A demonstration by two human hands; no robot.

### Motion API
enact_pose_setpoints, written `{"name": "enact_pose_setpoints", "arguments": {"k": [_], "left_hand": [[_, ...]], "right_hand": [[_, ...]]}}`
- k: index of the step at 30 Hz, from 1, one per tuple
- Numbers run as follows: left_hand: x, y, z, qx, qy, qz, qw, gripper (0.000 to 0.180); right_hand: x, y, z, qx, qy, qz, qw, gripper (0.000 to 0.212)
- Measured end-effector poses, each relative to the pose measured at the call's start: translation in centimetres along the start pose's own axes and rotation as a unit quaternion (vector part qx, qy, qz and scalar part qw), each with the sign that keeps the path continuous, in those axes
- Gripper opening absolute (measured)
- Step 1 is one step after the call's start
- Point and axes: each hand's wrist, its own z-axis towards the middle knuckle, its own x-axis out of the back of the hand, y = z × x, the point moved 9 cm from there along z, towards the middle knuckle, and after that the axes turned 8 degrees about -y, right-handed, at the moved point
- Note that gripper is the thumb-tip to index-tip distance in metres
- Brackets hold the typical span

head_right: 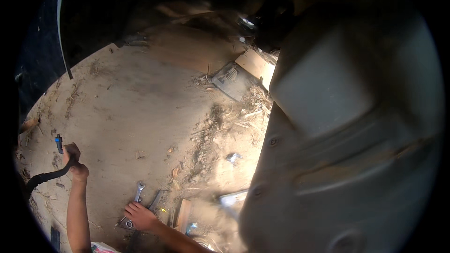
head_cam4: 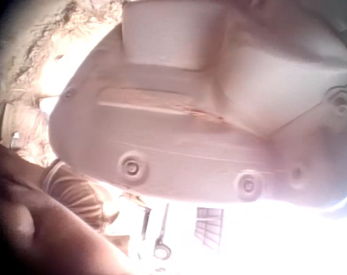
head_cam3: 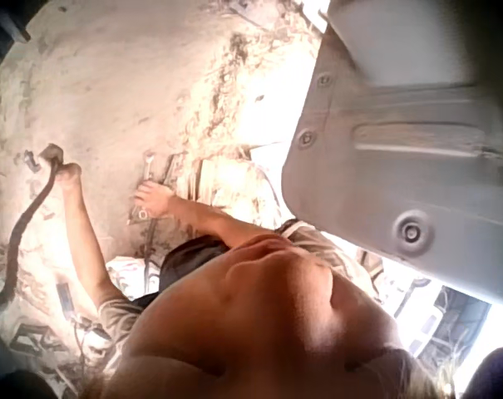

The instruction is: The person selects a wrench from a tool rack and walks to a vehicle in a garage. They kneel by the front wheel well and use the wrench to loosen and remove bolts from the vehicle's suspension or wheel assembly.

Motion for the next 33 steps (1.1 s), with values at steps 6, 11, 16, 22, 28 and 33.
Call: {"name": "enact_pose_setpoints", "arguments": {"k": [6, 11, 16, 22, 28, 33], "left_hand": [[-1.9, 0.2, 0.9, 0.003, -0.006, -0.020, 1.000, 0.081], [-1.7, 0.8, 0.2, 0.006, -0.035, 0.014, 0.999, 0.079], [0.5, 0.7, 1.0, 0.031, -0.045, 0.047, 0.997, 0.082], [0.8, 0.8, 0.9, 0.033, -0.029, 0.065, 0.997, 0.085], [-0.5, 1.9, 1.5, 0.035, -0.037, 0.081, 0.995, 0.079], [-0.6, 3.0, 1.5, 0.038, -0.052, 0.083, 0.995, 0.074]], "right_hand": [[-0.5, 0.1, 0.4, -0.024, -0.033, -0.003, 0.999, 0.048], [-0.5, 0.1, 0.8, -0.025, -0.042, -0.013, 0.999, 0.049], [0.5, -0.2, 0.7, -0.013, 0.002, -0.011, 1.000, 0.043], [0.5, -0.2, 0.1, -0.009, 0.040, -0.015, 0.999, 0.042], [0.2, -0.1, 0.5, -0.011, -0.009, -0.006, 1.000, 0.045], [0.7, 0.0, 0.4, -0.008, 0.028, -0.005, 1.000, 0.042]]}}
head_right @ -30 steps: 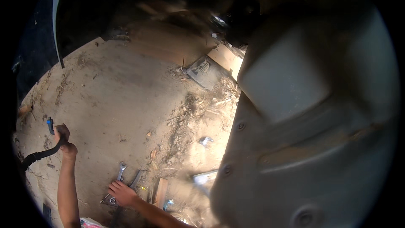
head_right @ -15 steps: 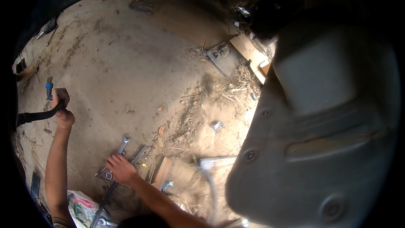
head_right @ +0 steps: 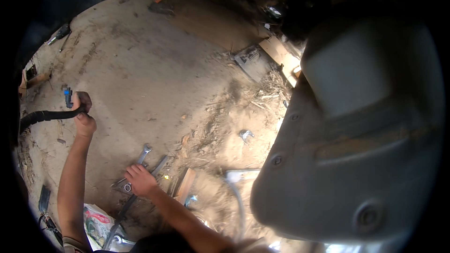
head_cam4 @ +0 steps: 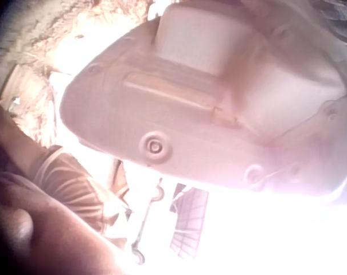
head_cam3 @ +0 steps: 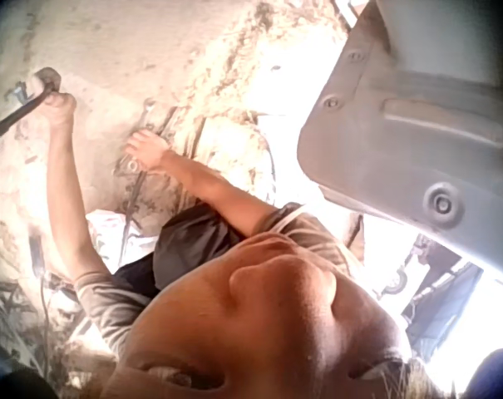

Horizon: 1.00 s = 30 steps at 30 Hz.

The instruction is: The person selects a wrench from a tool rack and walks to a vehicle in a garage. They kneel by the front wheel well and use the wrench to loosen and remove bolts from the vehicle's suspension or wheel assembly.

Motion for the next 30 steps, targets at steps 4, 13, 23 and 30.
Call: {"name": "enact_pose_setpoints", "arguments": {"k": [4, 13, 23, 30], "left_hand": [[1.4, 0.2, -0.9, 0.006, -0.015, 0.015, 1.000, 0.071], [0.9, 2.0, -3.0, 0.058, -0.050, -0.023, 0.997, 0.069], [3.5, 4.5, -3.6, -0.007, -0.152, 0.048, 0.987, 0.034], [4.5, 7.1, -7.9, 0.080, -0.320, 0.182, 0.926, 0.031]], "right_hand": [[0.4, -0.5, -0.1, 0.001, -0.003, 0.001, 1.000, 0.039], [1.6, -0.6, -0.8, 0.011, 0.048, -0.009, 0.999, 0.033], [0.1, -0.7, 0.2, 0.005, 0.030, -0.046, 0.998, 0.030], [0.9, -1.9, -0.1, 0.015, 0.054, -0.065, 0.996, 0.019]]}}
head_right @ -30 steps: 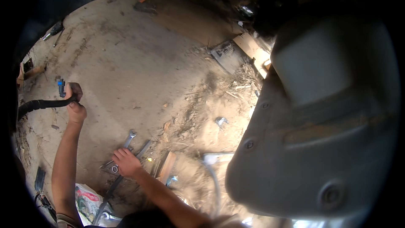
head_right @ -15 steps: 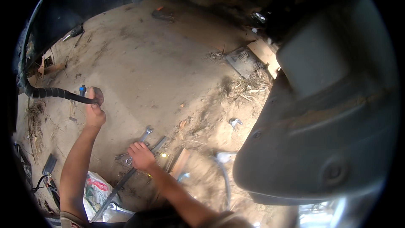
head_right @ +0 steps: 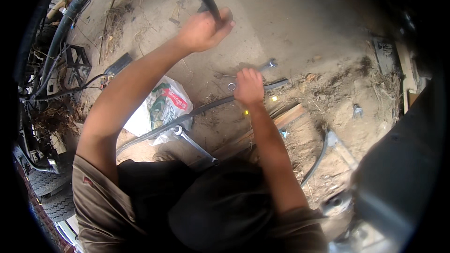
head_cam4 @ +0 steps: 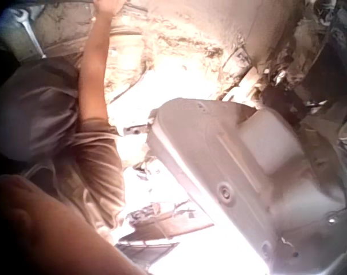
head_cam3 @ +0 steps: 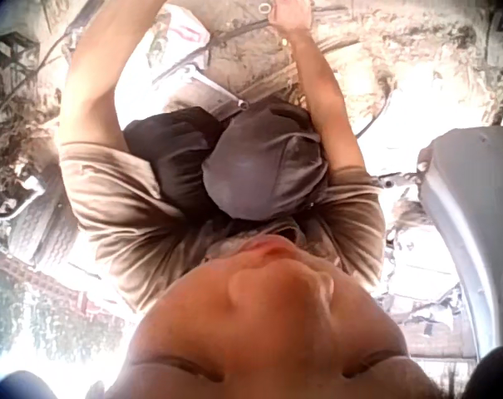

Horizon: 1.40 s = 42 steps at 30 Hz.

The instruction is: The person selects a wrench from a tool rack and walks to a vehicle in a garage. They kneel by the front wheel well and use the wrench to loosen and remove bolts from the vehicle's suspension or wheel assembly.

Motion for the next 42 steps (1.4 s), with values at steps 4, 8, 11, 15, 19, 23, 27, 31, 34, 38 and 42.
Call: {"name": "enact_pose_setpoints", "arguments": {"k": [4, 8, 11, 15, 19, 23, 27, 31, 34, 38, 42], "left_hand": [[0.8, 2.2, -0.4, -0.037, -0.013, 0.090, 0.995, 0.022], [3.1, 0.2, -0.8, -0.046, 0.090, 0.109, 0.989, 0.024], [2.4, 0.6, -1.1, -0.064, 0.054, 0.094, 0.992, 0.023], [0.3, -0.1, -0.1, -0.027, -0.073, 0.102, 0.992, 0.020], [-0.5, -2.5, 1.0, 0.019, -0.141, 0.113, 0.983, 0.020], [-0.5, -0.9, 1.9, 0.035, -0.175, 0.102, 0.979, 0.019], [0.1, -0.7, 2.2, 0.012, -0.138, 0.081, 0.987, 0.014], [1.6, -1.7, 2.5, 0.012, -0.081, 0.094, 0.992, 0.013], [1.4, -2.4, 2.9, 0.020, -0.059, 0.100, 0.993, 0.010], [1.8, -3.1, 3.4, 0.005, 0.012, 0.109, 0.994, 0.009], [2.0, -3.9, 3.6, 0.012, 0.091, 0.120, 0.989, 0.009]], "right_hand": [[-0.3, 0.4, 0.0, 0.003, 0.000, -0.007, 1.000, 0.016], [0.0, -0.2, 0.1, 0.021, 0.004, -0.015, 1.000, 0.017], [0.2, -0.4, -0.2, 0.026, 0.015, -0.016, 0.999, 0.018], [0.2, -0.6, -0.5, 0.016, 0.000, -0.011, 1.000, 0.019], [-0.3, -0.9, -0.7, 0.026, 0.021, -0.006, 0.999, 0.021], [0.1, -0.1, -1.4, 0.019, 0.036, 0.008, 0.999, 0.026], [0.3, 0.4, -2.0, 0.012, 0.041, -0.006, 0.999, 0.029], [-0.2, 0.4, -1.8, -0.020, 0.009, 0.004, 1.000, 0.029], [-0.4, 0.6, -1.8, -0.026, 0.007, 0.019, 0.999, 0.029], [-0.3, 0.9, -1.7, -0.032, -0.002, 0.039, 0.999, 0.028], [-0.2, 0.8, -1.3, -0.028, -0.018, 0.069, 0.997, 0.027]]}}
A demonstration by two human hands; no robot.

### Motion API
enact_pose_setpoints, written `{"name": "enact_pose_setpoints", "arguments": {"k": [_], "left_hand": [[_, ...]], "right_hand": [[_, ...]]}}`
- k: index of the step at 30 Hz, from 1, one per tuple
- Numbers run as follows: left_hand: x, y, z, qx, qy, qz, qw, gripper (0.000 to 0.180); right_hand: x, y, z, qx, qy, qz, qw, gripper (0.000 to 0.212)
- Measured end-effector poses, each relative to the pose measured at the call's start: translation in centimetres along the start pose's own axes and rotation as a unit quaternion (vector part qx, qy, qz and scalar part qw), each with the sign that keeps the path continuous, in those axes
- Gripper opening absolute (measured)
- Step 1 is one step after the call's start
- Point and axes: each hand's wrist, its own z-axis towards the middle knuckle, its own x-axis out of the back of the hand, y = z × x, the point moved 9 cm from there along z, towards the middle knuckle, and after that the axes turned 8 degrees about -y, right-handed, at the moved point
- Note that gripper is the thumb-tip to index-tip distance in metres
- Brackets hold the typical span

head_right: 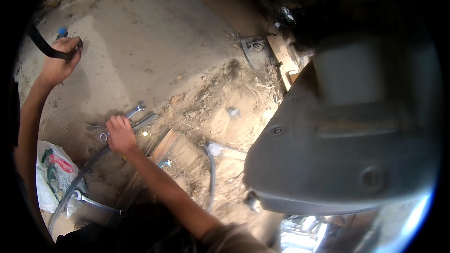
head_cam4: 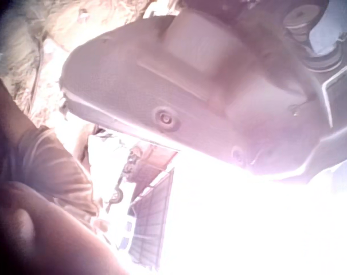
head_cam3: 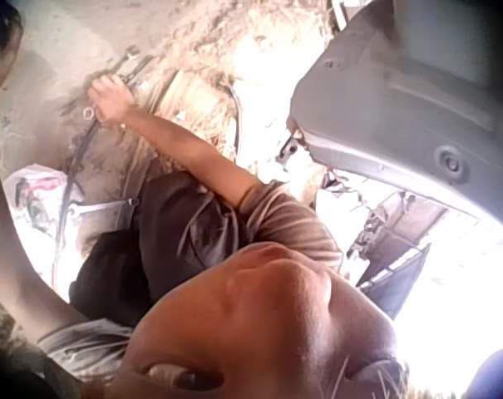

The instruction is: The person selects a wrench from a tool rack and walks to a vehicle in a garage. They kneel by the front wheel well and use the wrench to loosen and remove bolts from the vehicle's suspension or wheel assembly.

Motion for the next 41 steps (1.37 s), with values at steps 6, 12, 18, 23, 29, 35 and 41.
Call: {"name": "enact_pose_setpoints", "arguments": {"k": [6, 12, 18, 23, 29, 35, 41], "left_hand": [[-1.8, 0.9, 2.2, 0.002, -0.014, -0.025, 1.000, 0.011], [-2.1, 3.2, 3.4, -0.015, -0.020, -0.045, 0.999, 0.013], [-1.9, 4.8, 2.4, -0.030, -0.060, -0.087, 0.994, 0.013], [-1.7, 4.0, 0.5, -0.009, -0.142, -0.069, 0.987, 0.012], [-1.5, 6.6, -1.2, 0.011, -0.245, -0.047, 0.968, 0.018], [-0.5, 8.6, -4.0, -0.014, -0.278, -0.075, 0.958, 0.024], [-0.6, 11.3, -6.9, -0.078, -0.338, -0.041, 0.937, 0.024]], "right_hand": [[-0.3, 0.6, 0.0, 0.000, -0.002, -0.007, 1.000, 0.029], [-0.3, 0.5, 0.4, -0.005, -0.006, -0.017, 1.000, 0.029], [0.3, 0.2, -0.4, -0.022, -0.010, -0.028, 0.999, 0.027], [1.2, -0.9, -0.3, 0.010, 0.034, 0.004, 0.999, 0.024], [4.4, -2.9, -3.2, 0.088, 0.079, 0.012, 0.993, 0.022], [6.8, -6.2, -5.5, 0.083, 0.033, 0.086, 0.992, 0.027], [4.4, -4.1, -10.4, -0.104, -0.221, 0.323, 0.914, 0.035]]}}
